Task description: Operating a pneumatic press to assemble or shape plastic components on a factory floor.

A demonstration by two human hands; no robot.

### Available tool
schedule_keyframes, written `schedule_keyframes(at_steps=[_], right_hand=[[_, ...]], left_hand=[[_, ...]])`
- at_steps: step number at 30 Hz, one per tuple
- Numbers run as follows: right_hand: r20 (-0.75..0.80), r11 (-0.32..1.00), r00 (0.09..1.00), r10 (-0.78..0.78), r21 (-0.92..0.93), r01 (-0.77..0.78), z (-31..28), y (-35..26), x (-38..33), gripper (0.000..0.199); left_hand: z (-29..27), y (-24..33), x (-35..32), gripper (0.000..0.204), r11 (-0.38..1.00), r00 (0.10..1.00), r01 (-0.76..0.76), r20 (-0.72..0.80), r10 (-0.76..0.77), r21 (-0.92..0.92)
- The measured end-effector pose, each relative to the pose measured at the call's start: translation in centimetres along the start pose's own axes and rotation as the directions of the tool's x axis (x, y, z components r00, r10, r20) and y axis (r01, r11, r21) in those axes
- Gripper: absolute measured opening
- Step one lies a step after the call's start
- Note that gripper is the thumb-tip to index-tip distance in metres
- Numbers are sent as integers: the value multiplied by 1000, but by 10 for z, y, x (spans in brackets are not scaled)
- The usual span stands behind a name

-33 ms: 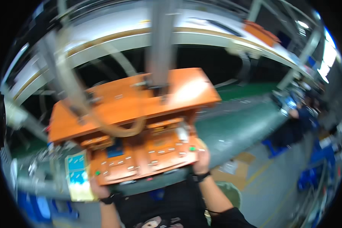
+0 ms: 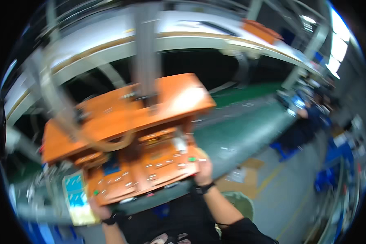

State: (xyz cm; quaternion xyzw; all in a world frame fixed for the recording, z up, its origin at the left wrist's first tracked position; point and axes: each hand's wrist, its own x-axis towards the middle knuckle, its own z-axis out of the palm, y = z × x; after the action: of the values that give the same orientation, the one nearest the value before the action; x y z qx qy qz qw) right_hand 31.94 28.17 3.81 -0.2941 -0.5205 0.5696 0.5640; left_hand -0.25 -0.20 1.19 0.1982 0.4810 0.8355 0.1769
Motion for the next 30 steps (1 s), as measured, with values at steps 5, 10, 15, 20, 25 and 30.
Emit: schedule_keyframes(at_steps=[5,10,15,20,25,30], right_hand=[[-2,994,994,106,25,-106,-3,11,1,45],[84,984,994,68,161,-80,3,-1,5,44],[67,991,997,44,122,-52,1,2,4,44],[69,989,996,58,131,-66,4,-2,4,44],[72,992,996,46,116,-54,4,1,4,44],[66,989,996,57,134,-66,3,3,4,44]], left_hand=[[58,38,2,42,777,896,-439,164,412,450],[44,26,8,42,553,808,-527,179,561,646],[57,31,3,46,812,910,-368,-6,415,453],[62,31,2,46,889,931,-314,-77,357,333],[56,31,3,47,857,914,-375,-17,406,353],[60,34,3,47,813,900,-398,11,435,425]])
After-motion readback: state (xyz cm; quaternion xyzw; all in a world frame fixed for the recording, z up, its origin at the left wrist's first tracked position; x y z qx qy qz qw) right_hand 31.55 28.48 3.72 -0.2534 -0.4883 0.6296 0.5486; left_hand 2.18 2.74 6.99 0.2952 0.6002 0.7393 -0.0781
